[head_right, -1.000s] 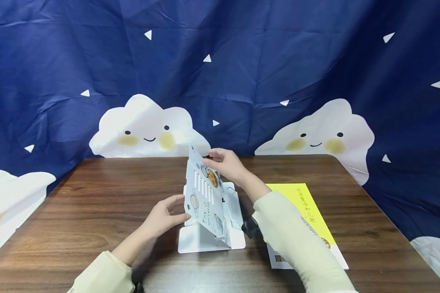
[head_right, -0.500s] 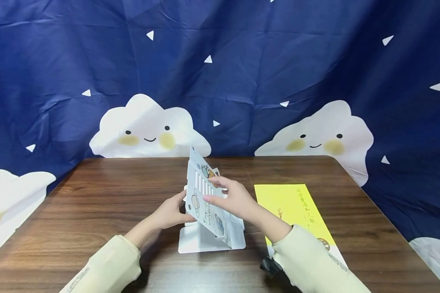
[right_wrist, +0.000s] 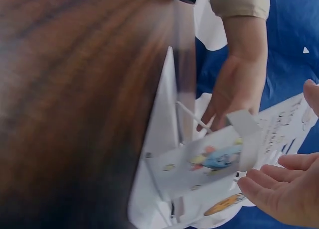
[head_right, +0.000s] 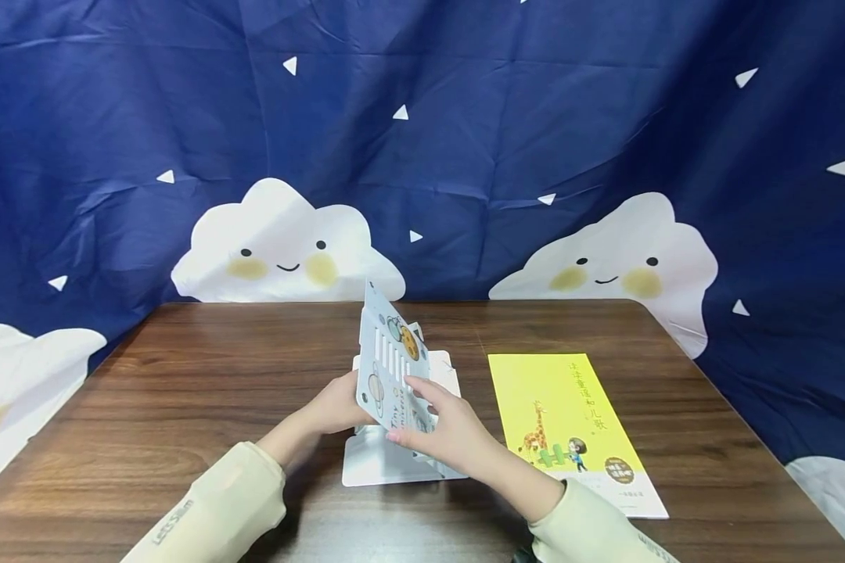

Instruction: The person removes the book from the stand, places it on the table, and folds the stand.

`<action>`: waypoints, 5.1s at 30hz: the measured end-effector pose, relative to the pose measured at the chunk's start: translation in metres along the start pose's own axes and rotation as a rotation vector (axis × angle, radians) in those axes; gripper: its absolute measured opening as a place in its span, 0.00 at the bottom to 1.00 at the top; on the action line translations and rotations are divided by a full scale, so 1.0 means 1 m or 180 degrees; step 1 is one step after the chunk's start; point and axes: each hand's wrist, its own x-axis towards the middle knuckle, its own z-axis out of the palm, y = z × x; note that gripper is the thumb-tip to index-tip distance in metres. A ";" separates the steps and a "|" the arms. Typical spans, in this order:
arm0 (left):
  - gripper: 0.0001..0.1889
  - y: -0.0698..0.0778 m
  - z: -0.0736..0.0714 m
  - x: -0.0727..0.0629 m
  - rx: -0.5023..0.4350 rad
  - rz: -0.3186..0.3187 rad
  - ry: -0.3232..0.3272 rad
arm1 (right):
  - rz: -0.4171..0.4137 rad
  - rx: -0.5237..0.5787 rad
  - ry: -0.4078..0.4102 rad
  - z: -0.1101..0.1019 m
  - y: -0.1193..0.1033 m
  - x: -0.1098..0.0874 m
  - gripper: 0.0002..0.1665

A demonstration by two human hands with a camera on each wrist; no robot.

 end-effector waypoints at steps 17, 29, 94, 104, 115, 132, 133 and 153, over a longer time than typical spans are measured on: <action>0.36 -0.004 -0.001 0.008 0.0046 -0.0050 -0.0077 | 0.0071 -0.0299 0.0232 0.020 0.010 -0.017 0.38; 0.36 -0.006 -0.002 0.008 -0.0044 -0.0084 -0.0060 | 0.0337 0.0083 0.0247 0.018 0.012 -0.017 0.35; 0.37 -0.028 -0.024 -0.003 -0.1589 -0.0378 -0.0190 | 0.0260 0.0711 0.0742 0.021 0.017 -0.027 0.27; 0.36 -0.008 -0.009 0.012 0.0188 -0.0112 -0.0217 | 0.0191 0.0823 0.0735 0.020 0.016 -0.028 0.25; 0.36 -0.003 0.005 0.020 0.0559 -0.0102 -0.0377 | 0.0159 0.0863 0.0772 0.020 0.020 -0.032 0.26; 0.36 0.001 0.021 0.018 0.1694 0.0055 -0.0475 | 0.0126 0.0850 0.0768 0.019 0.021 -0.031 0.25; 0.36 0.002 0.021 0.017 0.1720 0.0038 -0.0487 | 0.0118 0.0852 0.0768 0.019 0.022 -0.031 0.25; 0.37 0.006 0.025 0.015 0.1865 -0.0109 -0.0612 | 0.0166 0.0874 0.0740 0.018 0.020 -0.030 0.25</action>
